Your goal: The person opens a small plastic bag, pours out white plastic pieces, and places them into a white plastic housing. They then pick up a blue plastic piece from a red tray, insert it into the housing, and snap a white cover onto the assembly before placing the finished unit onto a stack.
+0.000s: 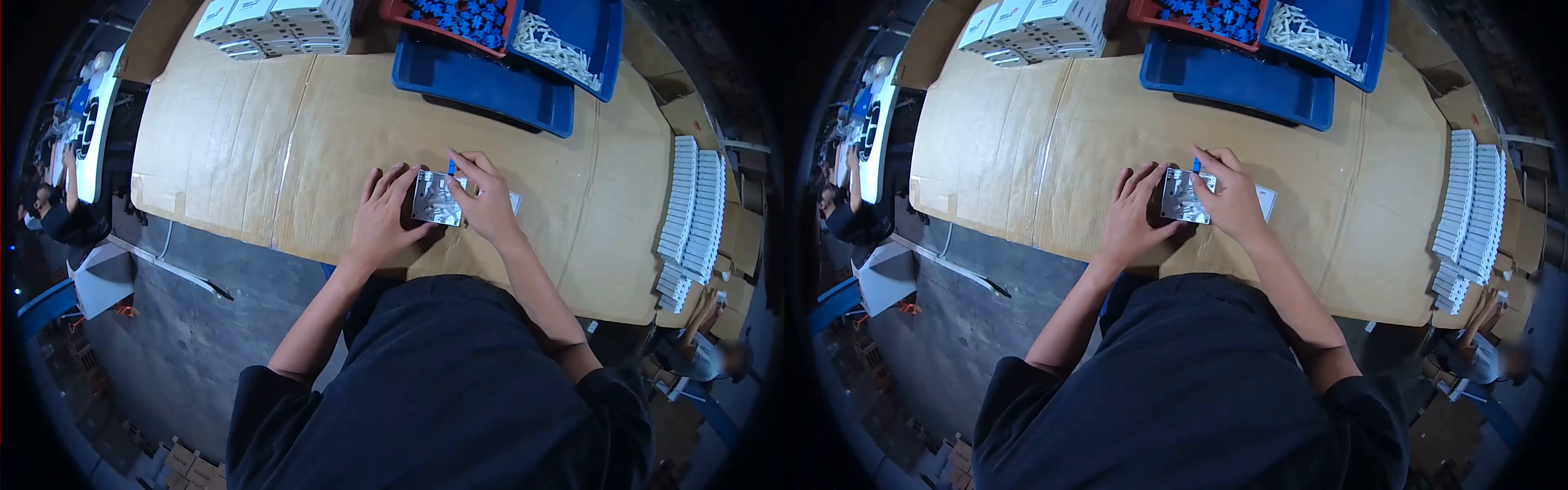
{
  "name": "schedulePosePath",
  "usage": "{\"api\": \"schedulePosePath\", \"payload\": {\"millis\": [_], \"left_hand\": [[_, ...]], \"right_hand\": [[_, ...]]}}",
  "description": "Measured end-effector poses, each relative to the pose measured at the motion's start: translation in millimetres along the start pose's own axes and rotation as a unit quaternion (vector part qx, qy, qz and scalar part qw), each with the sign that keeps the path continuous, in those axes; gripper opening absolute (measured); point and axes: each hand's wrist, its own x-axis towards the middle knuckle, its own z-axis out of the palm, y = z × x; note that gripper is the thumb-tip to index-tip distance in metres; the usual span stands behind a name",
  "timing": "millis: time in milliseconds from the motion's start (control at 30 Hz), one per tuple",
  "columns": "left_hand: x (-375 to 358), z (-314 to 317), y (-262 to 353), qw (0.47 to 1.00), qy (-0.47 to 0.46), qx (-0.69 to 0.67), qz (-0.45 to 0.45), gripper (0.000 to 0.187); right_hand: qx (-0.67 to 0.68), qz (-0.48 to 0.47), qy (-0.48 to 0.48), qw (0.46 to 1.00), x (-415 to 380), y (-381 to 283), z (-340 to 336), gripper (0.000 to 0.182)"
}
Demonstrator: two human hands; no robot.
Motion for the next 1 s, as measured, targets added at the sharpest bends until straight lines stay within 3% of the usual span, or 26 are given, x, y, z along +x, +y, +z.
{"api": "schedulePosePath", "payload": {"millis": [100,200,1000], "left_hand": [[-1,1,-1,1.0,0.002,-0.004,0.0,0.091],[0,0,-1,1.0,0.003,-0.006,-0.001,0.092],[1,1,-2,1.0,0.008,-0.01,-0.003,0.094]], "right_hand": [[-0.167,-0.101,0.003,0.981,3,-6,5,0.042],[-0.189,-0.146,0.011,0.971,5,-4,11,0.043],[-0.27,-0.152,0.008,0.951,3,-5,27,0.028]]}}
